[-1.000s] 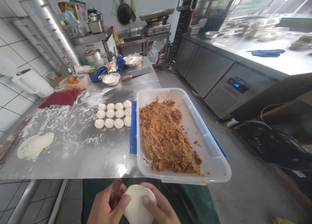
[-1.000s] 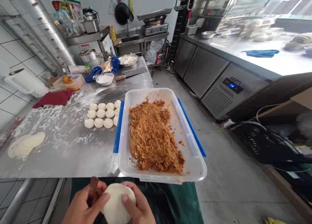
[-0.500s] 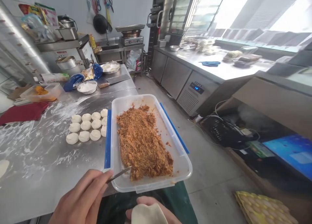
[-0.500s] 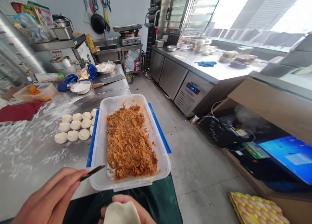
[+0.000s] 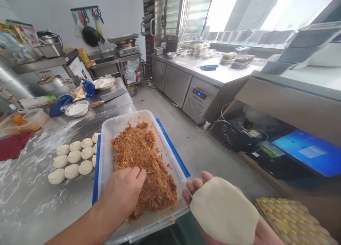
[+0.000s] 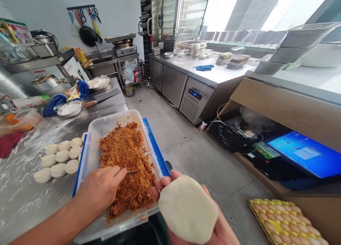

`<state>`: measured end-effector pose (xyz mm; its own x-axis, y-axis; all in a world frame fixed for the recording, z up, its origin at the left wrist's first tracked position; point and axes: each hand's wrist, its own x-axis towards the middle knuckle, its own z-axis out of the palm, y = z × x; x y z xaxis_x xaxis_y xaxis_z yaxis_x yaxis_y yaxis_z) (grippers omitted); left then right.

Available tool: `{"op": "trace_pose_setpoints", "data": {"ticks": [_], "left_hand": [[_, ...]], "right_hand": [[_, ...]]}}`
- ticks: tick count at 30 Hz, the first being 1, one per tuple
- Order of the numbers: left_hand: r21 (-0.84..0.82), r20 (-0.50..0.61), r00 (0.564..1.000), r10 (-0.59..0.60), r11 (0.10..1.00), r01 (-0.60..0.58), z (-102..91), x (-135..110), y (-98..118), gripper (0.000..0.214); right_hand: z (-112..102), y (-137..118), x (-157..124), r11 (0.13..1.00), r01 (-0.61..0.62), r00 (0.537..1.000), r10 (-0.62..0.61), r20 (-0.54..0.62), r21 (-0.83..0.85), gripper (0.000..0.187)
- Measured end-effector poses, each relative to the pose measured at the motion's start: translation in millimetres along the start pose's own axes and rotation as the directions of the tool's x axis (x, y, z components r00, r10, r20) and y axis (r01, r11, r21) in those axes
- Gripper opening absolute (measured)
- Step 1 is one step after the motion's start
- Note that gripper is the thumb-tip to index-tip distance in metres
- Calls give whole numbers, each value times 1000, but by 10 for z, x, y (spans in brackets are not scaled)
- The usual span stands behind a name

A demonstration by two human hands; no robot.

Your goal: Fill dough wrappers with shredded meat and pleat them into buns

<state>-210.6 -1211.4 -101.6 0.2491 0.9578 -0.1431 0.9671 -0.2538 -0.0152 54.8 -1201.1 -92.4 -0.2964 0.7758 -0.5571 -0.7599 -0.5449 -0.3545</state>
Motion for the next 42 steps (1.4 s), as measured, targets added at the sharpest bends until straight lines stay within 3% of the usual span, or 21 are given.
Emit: {"op": "trace_pose_setpoints", "data": {"ticks": [6, 19, 31, 37, 42], "left_hand": [[-31, 70, 989, 134, 991, -132, 50, 131, 54, 33], [-138, 205, 954, 220, 971, -195, 33, 105, 158, 28], [-345, 166, 960, 225, 925, -158, 34, 72, 156, 24], [-678, 200, 946, 253, 733, -53, -105, 160, 35, 25], [-852, 401, 901, 163, 428, 302, -369, 67, -144, 29]], "right_hand": [[271, 40, 172, 996, 85, 979, -78, -187, 27, 51], [208, 46, 229, 992, 119, 992, -117, -38, 48, 48], [245, 49, 220, 992, 124, 990, -122, -67, 25, 49], [291, 56, 190, 989, 150, 984, -150, -94, -10, 49], [325, -10, 159, 992, 124, 990, -125, -66, -14, 49]]}}
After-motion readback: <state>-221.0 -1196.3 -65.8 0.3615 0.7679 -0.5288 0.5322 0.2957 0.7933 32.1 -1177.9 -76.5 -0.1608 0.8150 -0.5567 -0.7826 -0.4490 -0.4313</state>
